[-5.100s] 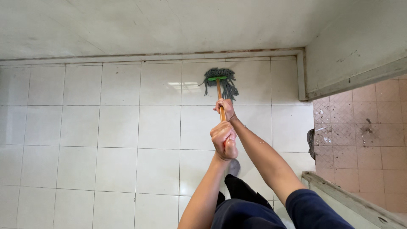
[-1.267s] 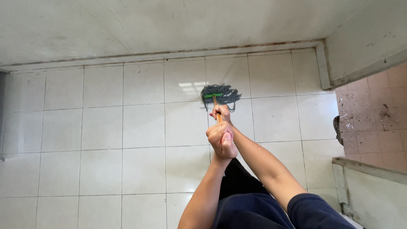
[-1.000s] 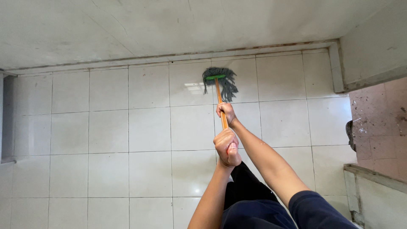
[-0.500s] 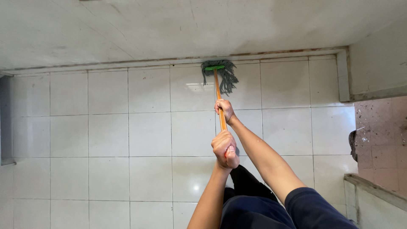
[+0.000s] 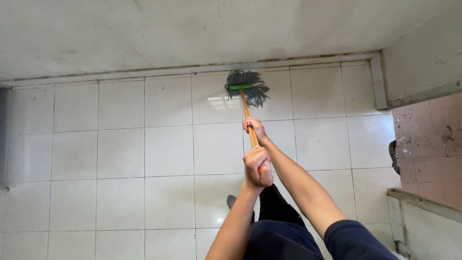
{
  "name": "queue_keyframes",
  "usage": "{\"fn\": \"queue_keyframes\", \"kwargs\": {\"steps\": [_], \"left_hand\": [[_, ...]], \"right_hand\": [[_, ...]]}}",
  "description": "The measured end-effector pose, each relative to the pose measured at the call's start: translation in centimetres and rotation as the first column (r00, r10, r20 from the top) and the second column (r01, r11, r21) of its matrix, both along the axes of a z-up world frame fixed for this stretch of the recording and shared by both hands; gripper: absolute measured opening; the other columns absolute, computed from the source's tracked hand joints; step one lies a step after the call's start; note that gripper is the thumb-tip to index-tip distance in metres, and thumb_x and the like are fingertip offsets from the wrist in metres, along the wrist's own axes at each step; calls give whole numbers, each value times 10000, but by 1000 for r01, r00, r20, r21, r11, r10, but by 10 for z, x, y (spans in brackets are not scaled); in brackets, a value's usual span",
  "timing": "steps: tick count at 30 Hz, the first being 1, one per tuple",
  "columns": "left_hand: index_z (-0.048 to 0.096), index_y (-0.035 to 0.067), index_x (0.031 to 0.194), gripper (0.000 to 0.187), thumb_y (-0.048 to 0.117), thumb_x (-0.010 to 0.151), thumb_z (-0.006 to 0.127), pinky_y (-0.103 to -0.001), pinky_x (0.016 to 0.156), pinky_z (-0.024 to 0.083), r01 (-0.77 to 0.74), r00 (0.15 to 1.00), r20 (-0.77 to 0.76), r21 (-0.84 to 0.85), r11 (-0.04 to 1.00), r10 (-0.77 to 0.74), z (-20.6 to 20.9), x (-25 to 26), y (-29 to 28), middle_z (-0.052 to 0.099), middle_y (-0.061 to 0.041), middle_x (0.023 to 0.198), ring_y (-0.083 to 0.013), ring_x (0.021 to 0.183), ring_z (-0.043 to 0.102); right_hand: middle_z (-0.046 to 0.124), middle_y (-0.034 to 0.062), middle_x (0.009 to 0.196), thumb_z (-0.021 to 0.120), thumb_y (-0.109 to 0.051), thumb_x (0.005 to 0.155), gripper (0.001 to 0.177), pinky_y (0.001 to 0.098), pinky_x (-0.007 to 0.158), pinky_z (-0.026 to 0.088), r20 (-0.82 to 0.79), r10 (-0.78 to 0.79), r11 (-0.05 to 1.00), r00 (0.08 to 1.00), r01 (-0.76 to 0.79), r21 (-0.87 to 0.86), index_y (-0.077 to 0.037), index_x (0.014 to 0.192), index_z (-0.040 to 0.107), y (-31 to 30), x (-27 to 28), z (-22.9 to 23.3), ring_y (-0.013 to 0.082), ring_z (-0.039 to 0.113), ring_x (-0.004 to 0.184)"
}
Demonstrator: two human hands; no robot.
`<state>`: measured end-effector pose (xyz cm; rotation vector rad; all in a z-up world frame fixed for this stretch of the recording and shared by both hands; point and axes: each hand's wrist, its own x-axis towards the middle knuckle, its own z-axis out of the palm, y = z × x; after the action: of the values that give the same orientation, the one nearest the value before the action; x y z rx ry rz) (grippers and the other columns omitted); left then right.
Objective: The person wrings out a mop head in a blue bucket of water, then mops the tiled floor. They move along the wall and into a corner, cleaning the floor surface with the mop.
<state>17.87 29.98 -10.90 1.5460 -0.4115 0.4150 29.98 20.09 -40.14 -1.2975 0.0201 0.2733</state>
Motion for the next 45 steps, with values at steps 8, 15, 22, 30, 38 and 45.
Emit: {"fn": "queue_keyframes", "kwargs": {"steps": [8,15,22,30,38,45], "left_hand": [[382,-3,570,193,78,733,447,-352,510,330,67,993,-98,-12,998,-68,42,-41,56,406,-114,503,-229,443,403],[392,39,582,316,137,881,417,-328,575,358,57,998,-11,-153,987,-59,86,-36,99,447,-72,534,-177,511,429],[415,28,637,288,121,909,406,-329,582,341,-60,998,-23,-273,960,56,76,-49,100,406,-67,579,-187,566,400],[380,29,572,235,107,789,425,-351,560,340,-97,995,9,-169,981,100,22,-17,100,436,-85,539,-208,512,410],[367,36,565,204,128,735,432,-371,551,314,-113,993,18,-124,986,116,-15,57,90,405,-89,527,-222,497,361],[358,34,568,179,135,696,433,-370,530,290,-155,987,30,-105,982,159,-16,103,82,398,-92,525,-226,484,355]], "right_hand": [[501,65,675,446,-209,898,307,289,580,392,-163,30,982,986,2,189,-43,646,504,57,-58,5,144,446,602],[470,8,699,620,-95,837,216,311,543,362,458,78,965,885,48,-257,-52,707,454,104,-95,114,123,419,641],[480,60,676,551,-9,808,156,311,551,356,577,-174,895,798,372,-245,-47,690,456,135,-100,116,177,459,610],[522,82,509,398,-124,916,395,308,622,410,539,41,988,841,47,-148,-61,528,434,116,-26,65,183,458,502],[521,87,534,416,-167,896,363,307,678,398,467,132,954,874,17,-300,-53,551,429,108,50,53,202,453,558],[537,88,542,423,-172,909,362,321,705,428,507,145,954,850,15,-299,-39,573,425,103,97,53,206,473,564]]}}
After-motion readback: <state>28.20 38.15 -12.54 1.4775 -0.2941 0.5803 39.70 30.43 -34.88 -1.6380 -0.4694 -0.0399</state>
